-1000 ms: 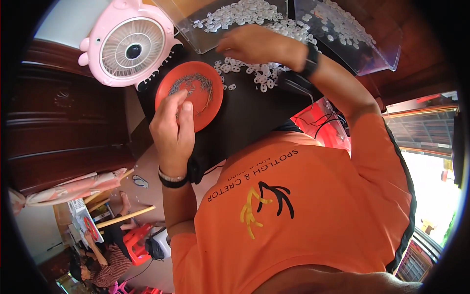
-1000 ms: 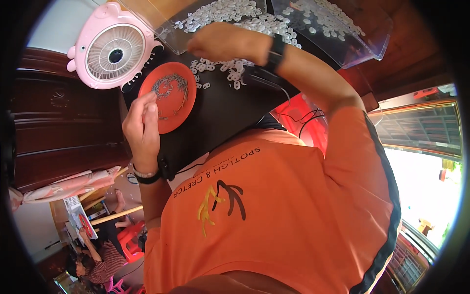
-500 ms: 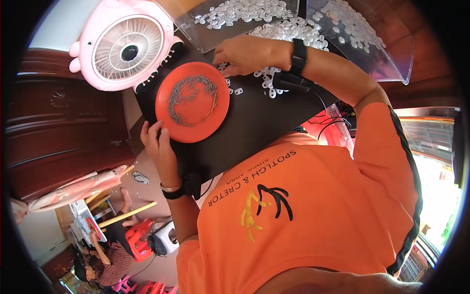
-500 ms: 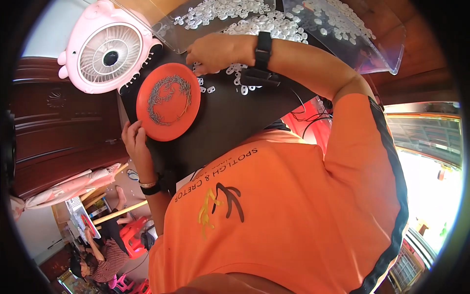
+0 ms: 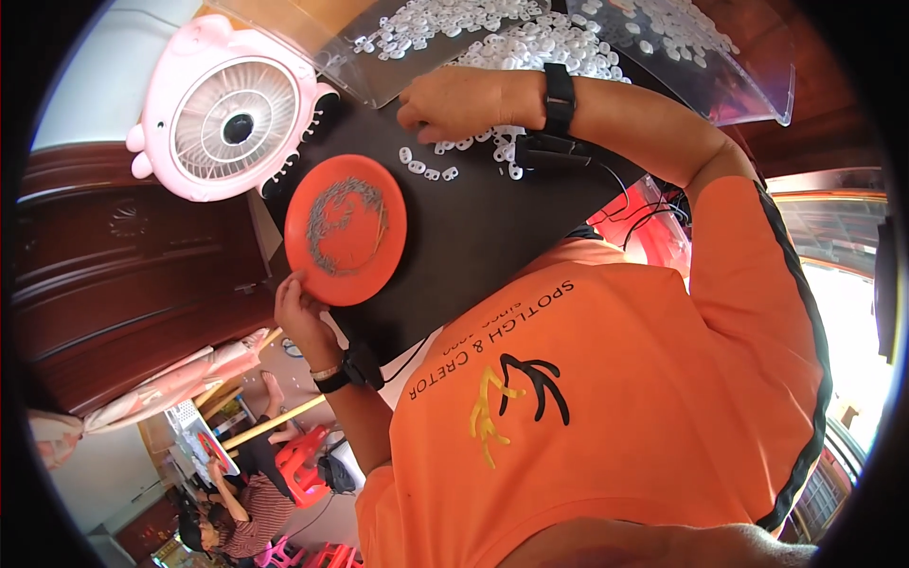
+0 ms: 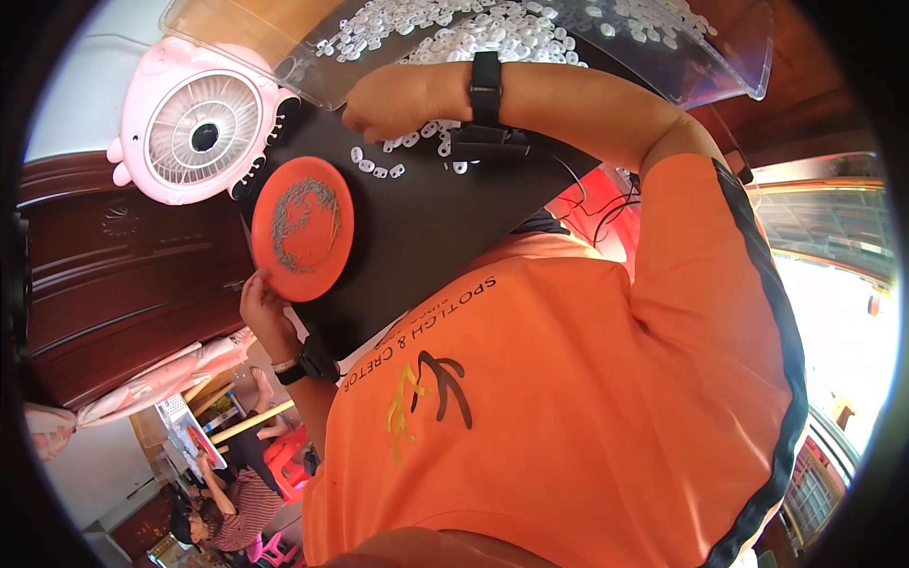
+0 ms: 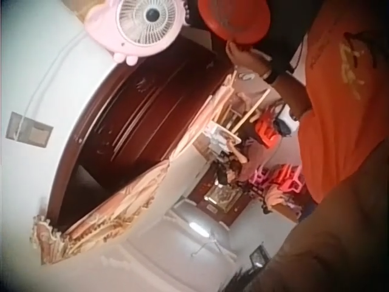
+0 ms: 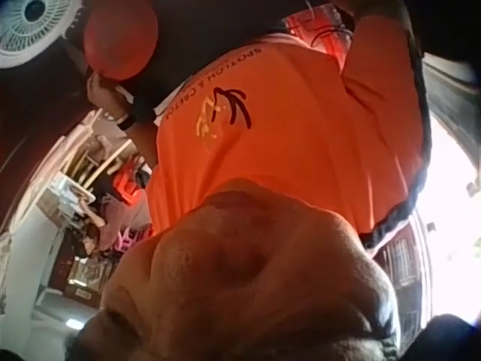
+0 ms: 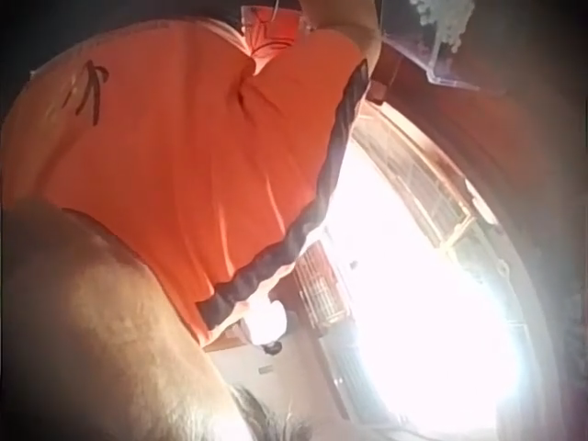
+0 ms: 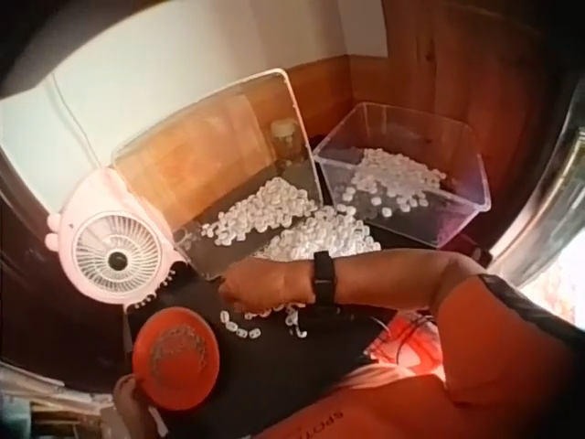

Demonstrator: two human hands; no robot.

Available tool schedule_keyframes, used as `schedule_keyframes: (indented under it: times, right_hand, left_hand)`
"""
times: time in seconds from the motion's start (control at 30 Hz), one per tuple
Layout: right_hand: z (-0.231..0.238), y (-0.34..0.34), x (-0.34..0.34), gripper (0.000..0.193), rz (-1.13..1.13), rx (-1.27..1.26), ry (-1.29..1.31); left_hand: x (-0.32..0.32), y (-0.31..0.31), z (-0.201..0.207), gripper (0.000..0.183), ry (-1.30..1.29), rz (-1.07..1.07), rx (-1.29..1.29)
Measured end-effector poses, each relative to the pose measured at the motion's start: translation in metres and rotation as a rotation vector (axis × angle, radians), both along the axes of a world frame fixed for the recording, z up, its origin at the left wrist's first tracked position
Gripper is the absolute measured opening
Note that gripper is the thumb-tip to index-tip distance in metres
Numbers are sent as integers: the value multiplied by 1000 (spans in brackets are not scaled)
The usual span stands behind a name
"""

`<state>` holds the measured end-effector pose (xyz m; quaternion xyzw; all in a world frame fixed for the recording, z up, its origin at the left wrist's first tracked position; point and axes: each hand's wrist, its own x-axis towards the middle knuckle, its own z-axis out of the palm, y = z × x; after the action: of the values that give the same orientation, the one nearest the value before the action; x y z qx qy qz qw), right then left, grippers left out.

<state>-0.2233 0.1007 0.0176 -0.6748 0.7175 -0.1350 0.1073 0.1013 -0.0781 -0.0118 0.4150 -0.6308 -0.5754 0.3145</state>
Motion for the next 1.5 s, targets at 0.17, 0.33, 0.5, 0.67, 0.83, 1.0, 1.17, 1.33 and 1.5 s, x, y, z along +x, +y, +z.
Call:
schedule_keyframes:
  times: [0.17, 0.33, 0.5, 0.67, 0.83, 1.0, 1.17, 1.33, 1.5]
  right_hand:
    - [-12, 0, 29, 25, 175, -174, 125]
    - [-22, 3, 26, 19, 257, -145, 194]
    - [-12, 25, 19, 17, 199, -155, 239]
    - [7, 58, 28, 17, 101, -315, 163]
    - [42, 99, 80, 17, 223, -354, -265]
    - [21, 93, 135, 48, 421, -292, -500]
    - [5, 88, 151, 46, 448, 48, -672]
    - [0, 111, 132, 44, 448, 367, -956]
    - [16, 95, 140, 48, 150, -380, -836]
  left_hand:
    - [6, -1, -4, 22, 34, 16, 1]
    - [-6, 8, 2, 23, 78, -79, 130]
    - [-30, 23, 18, 25, 24, -222, 127]
    - [-39, 38, 42, 33, -416, -183, -524]
    - [-28, 63, 104, 26, -228, -175, -587]
    - [-77, 100, 178, 29, 71, -341, -713]
    - [-111, 107, 238, 29, 303, -356, -856]
    - [-109, 84, 266, 40, 386, -262, -792]
    - [-124, 83, 282, 44, 454, -363, -794]
